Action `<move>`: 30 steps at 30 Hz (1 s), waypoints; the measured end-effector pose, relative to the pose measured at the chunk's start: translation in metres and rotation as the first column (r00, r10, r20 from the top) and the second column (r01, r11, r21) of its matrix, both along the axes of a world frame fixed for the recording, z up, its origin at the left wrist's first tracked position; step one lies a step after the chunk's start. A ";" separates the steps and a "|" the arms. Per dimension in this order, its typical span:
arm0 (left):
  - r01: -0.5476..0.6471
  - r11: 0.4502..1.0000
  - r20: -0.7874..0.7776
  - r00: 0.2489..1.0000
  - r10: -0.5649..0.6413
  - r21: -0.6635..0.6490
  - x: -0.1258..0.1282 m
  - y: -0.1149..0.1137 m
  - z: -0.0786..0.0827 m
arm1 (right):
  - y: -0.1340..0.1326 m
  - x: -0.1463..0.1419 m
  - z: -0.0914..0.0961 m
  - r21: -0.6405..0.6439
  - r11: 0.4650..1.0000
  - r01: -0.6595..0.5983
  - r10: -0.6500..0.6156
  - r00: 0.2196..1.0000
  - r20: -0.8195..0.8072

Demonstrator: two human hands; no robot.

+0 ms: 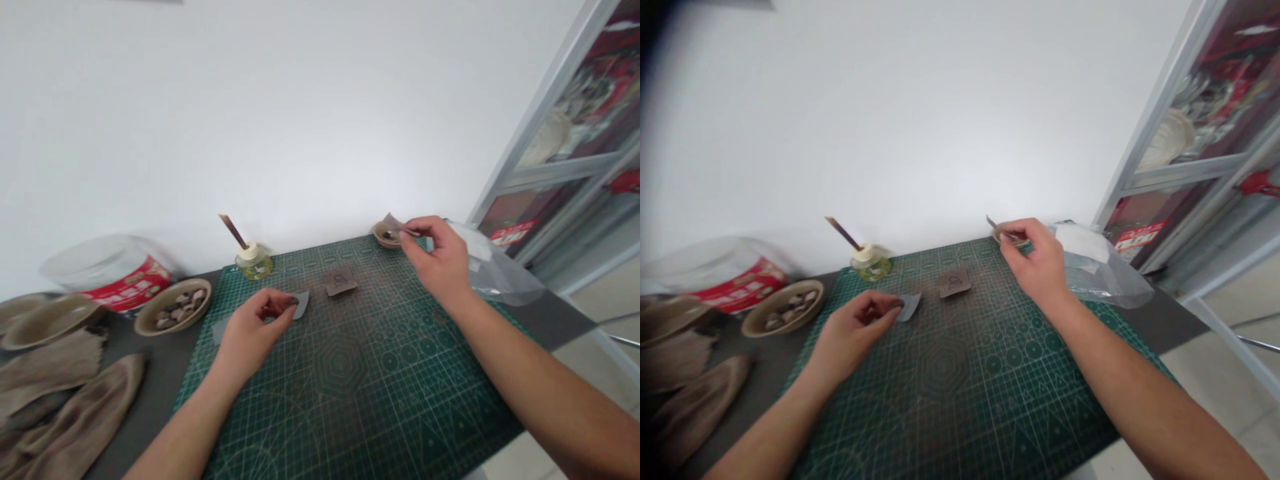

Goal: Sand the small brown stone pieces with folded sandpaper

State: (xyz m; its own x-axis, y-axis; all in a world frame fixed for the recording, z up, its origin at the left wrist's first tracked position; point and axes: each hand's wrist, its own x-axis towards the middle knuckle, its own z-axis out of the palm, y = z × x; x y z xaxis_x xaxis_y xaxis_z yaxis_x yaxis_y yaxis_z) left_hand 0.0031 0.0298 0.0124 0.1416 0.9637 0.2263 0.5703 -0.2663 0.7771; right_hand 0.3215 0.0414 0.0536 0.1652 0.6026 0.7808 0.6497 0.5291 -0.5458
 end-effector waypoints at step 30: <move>0.132 0.991 0.059 0.990 -0.130 -0.021 0.011 -0.009 -0.009 | 0.032 -0.078 -0.039 -0.474 0.880 -0.008 0.280 0.816 0.506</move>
State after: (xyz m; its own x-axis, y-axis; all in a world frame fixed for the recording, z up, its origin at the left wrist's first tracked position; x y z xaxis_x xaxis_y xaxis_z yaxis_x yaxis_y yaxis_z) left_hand 0.0138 0.0205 0.0030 0.2546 0.9431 0.2141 0.4858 -0.3161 0.8149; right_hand 0.2433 0.0730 0.0147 -0.3218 0.8757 0.3600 0.8414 0.4389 -0.3153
